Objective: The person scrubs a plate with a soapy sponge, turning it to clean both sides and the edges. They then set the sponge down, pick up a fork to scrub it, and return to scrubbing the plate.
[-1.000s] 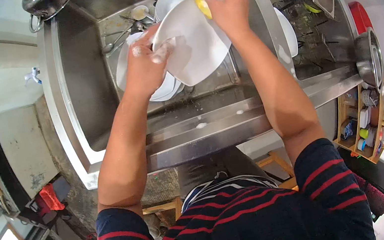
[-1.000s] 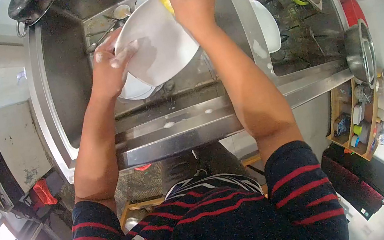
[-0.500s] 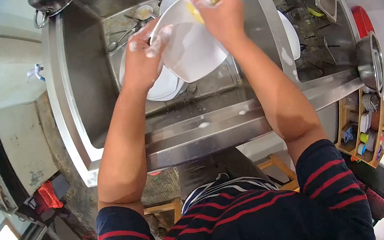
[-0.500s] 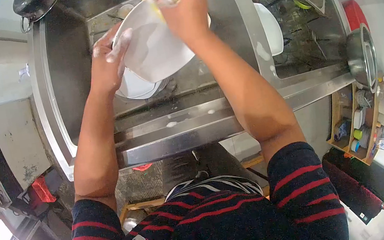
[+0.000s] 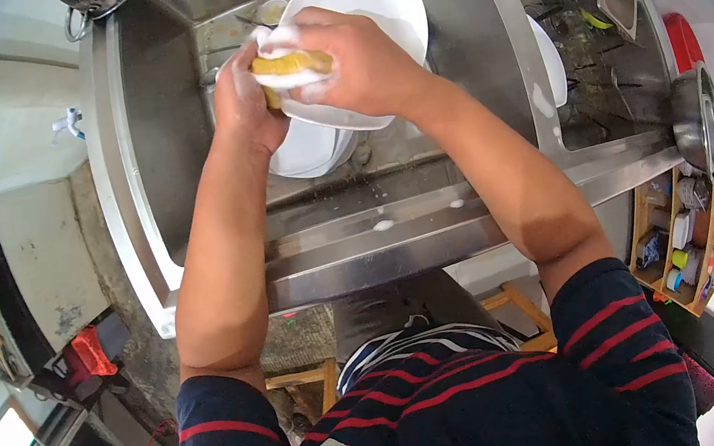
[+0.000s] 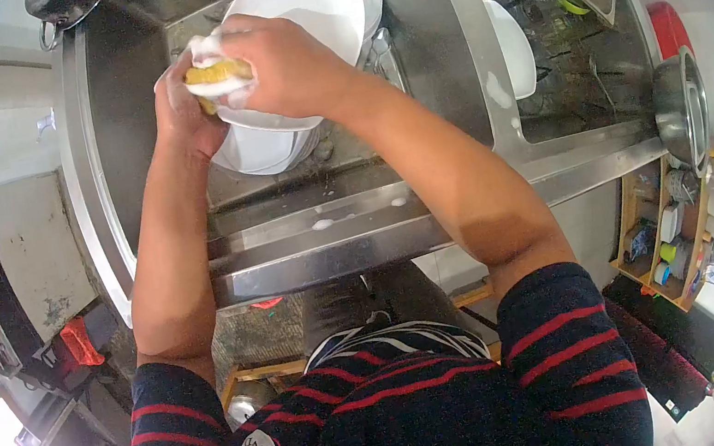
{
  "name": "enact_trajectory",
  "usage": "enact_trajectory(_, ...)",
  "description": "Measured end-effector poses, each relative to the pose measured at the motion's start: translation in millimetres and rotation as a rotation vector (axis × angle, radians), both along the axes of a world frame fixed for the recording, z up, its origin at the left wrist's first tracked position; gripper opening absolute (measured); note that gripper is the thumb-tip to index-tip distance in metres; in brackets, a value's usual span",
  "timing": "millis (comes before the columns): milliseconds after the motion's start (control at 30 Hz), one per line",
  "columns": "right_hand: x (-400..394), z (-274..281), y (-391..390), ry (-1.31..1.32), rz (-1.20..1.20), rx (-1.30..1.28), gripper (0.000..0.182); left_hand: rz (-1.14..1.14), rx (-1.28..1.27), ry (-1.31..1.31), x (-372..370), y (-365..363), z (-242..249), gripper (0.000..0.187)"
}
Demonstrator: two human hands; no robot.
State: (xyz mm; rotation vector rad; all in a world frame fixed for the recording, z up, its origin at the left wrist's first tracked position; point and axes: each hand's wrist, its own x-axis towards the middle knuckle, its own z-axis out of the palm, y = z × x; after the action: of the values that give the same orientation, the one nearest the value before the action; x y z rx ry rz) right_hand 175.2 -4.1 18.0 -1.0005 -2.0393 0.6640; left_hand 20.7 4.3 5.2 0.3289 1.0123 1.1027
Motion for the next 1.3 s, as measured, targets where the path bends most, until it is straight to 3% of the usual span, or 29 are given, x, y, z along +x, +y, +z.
enact_trajectory(100,8,2,-3,-0.003,0.106,-0.062,0.050,-0.118,-0.014,-0.010,-7,1,-5,0.031)
enact_trajectory(167,11,7,-5,-0.013,0.218,-0.127,0.049,-0.286,0.078,0.171,-12,0,-7,0.030)
enact_trajectory(233,9,9,-9,-0.020,0.273,-0.119,0.049,-0.243,0.036,0.189,-18,5,-15,0.030)
enact_trajectory(300,9,13,-14,-0.028,0.329,-0.108,0.049,-0.319,0.165,0.567,-22,7,-17,0.030)
enact_trajectory(500,35,31,-15,-0.106,0.412,-0.164,0.050,-0.157,0.169,0.427,-28,9,-10,0.045)
enact_trajectory(633,53,35,-5,-0.181,0.315,-0.199,0.051,-0.104,0.162,0.430,-36,10,-7,0.049)
enact_trajectory(733,64,19,7,-0.166,0.031,-0.001,0.046,-0.122,0.178,0.436,-30,3,2,0.049)
enact_trajectory(767,64,20,9,-0.172,0.028,0.000,0.046,-0.135,0.172,0.444,-27,1,3,0.048)
enact_trajectory(833,62,19,11,-0.066,-0.203,-0.004,0.044,-0.212,0.212,0.473,-25,3,-5,0.046)
enact_trajectory(867,60,29,6,-0.055,-0.250,0.184,0.033,-0.286,0.253,0.504,-24,3,-5,0.044)
enact_trajectory(900,61,24,10,-0.058,-0.252,0.184,0.033,-0.288,0.253,0.500,-21,2,-6,0.044)
enact_trajectory(967,61,11,20,-0.087,-0.504,0.280,0.035,-0.364,0.323,0.694,-12,-3,-3,0.039)
enact_trajectory(1000,59,9,21,-0.135,-0.608,0.208,0.034,-0.338,0.350,0.740,-6,-9,3,0.036)
enact_trajectory(1233,33,-3,20,-0.050,-0.552,0.247,0.032,-0.546,0.573,1.001,4,-13,-9,0.040)
enact_trajectory(1300,25,-10,23,0.043,-0.318,0.279,0.043,-0.509,0.636,1.048,10,-19,1,0.040)
